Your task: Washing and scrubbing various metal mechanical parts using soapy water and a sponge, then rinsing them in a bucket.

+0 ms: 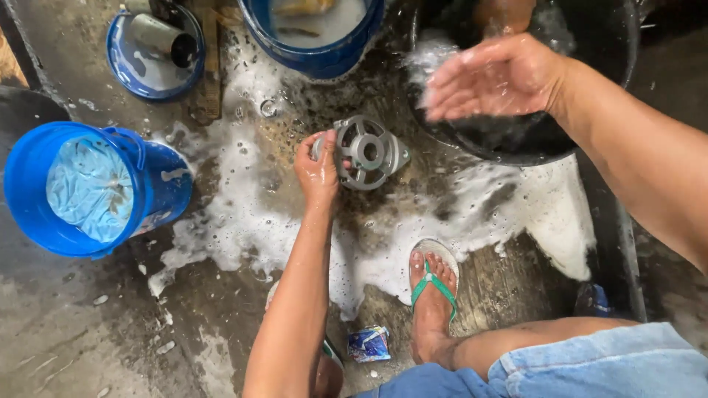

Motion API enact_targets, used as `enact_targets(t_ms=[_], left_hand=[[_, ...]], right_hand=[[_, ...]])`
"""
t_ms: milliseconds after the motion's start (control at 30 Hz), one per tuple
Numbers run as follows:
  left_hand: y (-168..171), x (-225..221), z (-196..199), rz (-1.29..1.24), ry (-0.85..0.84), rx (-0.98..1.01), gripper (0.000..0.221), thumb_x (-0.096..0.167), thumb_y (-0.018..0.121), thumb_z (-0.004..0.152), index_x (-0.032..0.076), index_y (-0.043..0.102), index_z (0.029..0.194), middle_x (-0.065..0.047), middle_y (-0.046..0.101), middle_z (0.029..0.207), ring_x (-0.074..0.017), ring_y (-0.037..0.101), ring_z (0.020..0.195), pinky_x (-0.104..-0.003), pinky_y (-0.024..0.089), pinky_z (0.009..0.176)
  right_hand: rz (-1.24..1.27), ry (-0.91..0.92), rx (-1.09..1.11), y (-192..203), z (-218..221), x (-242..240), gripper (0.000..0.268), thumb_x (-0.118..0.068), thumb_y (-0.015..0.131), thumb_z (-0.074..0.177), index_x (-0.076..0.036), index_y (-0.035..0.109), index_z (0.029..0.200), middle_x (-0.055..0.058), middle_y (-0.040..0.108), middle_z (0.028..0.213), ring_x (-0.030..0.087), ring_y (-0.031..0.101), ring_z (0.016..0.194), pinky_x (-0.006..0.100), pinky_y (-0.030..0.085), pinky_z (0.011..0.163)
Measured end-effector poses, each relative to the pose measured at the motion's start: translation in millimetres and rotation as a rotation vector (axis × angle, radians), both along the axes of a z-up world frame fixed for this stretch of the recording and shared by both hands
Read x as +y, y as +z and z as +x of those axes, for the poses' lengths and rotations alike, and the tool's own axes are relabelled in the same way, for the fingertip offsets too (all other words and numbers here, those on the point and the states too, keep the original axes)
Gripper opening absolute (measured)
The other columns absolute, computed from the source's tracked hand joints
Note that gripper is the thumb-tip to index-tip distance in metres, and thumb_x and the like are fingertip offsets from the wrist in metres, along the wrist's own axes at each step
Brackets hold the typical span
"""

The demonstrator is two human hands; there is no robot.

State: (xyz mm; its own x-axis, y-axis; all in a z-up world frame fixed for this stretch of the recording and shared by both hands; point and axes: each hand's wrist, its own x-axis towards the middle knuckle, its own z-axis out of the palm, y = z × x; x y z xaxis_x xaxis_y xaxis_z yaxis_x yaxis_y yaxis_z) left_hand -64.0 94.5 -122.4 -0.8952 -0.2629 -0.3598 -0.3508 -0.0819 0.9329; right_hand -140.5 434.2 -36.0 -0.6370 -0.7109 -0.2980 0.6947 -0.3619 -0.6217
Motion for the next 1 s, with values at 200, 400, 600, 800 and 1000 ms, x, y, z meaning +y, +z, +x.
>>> enact_targets(t_ms=[200, 400, 600, 800, 1000], left_hand=[[10, 13, 3, -0.052, 0.013, -0.249, 0.060, 0.052, 0.071, 0.082, 0.001, 0.077, 0.113, -0.001, 0.067, 0.084, -0.0101, 0.057, 0.072, -0.025, 0.049, 0.066], [20, 13, 6, 0.209, 0.032, -0.265, 0.058, 0.051, 0.075, 0.077, 0.003, 0.077, 0.109, -0.005, 0.072, 0.079, -0.0090, 0.054, 0.048, -0.021, 0.045, 0.046], [6, 10, 5, 0.393, 0.078, -0.128, 0.054, 0.047, 0.079, 0.087, 0.003, 0.074, 0.118, -0.019, 0.076, 0.082, -0.0165, 0.064, 0.043, -0.023, 0.056, 0.041], [30, 7, 2, 0.388, -0.061, -0.049, 0.048, 0.028, 0.076, 0.079, -0.002, 0.076, 0.117, -0.014, 0.072, 0.085, -0.0154, 0.061, 0.068, -0.022, 0.044, 0.048], [72, 46, 4, -0.287, -0.518, 0.225, 0.043, 0.014, 0.068, 0.072, 0.004, 0.070, 0.114, -0.008, 0.077, 0.091, -0.0177, 0.068, 0.075, -0.029, 0.056, 0.066]], right_hand=[[0.515, 0.209, 0.228, 83, 20, -60, 0.047, -0.010, 0.051, 0.091, 0.010, 0.062, 0.132, 0.027, 0.072, 0.128, 0.036, 0.073, 0.116, 0.038, 0.056, 0.106], [0.906, -0.130, 0.288, 0, -15, -3, 0.023, -0.012, 0.050, 0.108, 0.003, 0.063, 0.118, 0.016, 0.068, 0.099, 0.022, 0.068, 0.087, 0.032, 0.058, 0.076], [1.217, -0.346, -0.061, -122, -31, 61, 0.031, -0.020, 0.047, 0.100, -0.008, 0.063, 0.124, 0.009, 0.066, 0.118, 0.026, 0.068, 0.088, 0.038, 0.062, 0.076], [0.259, -0.152, -0.250, -24, -3, 3, 0.033, -0.026, 0.059, 0.101, 0.003, 0.068, 0.115, 0.016, 0.072, 0.103, 0.030, 0.072, 0.097, 0.037, 0.058, 0.084], [0.546, 0.139, 0.161, 97, 21, -75, 0.039, -0.010, 0.050, 0.095, 0.011, 0.066, 0.124, 0.027, 0.074, 0.118, 0.034, 0.073, 0.104, 0.041, 0.060, 0.095]])
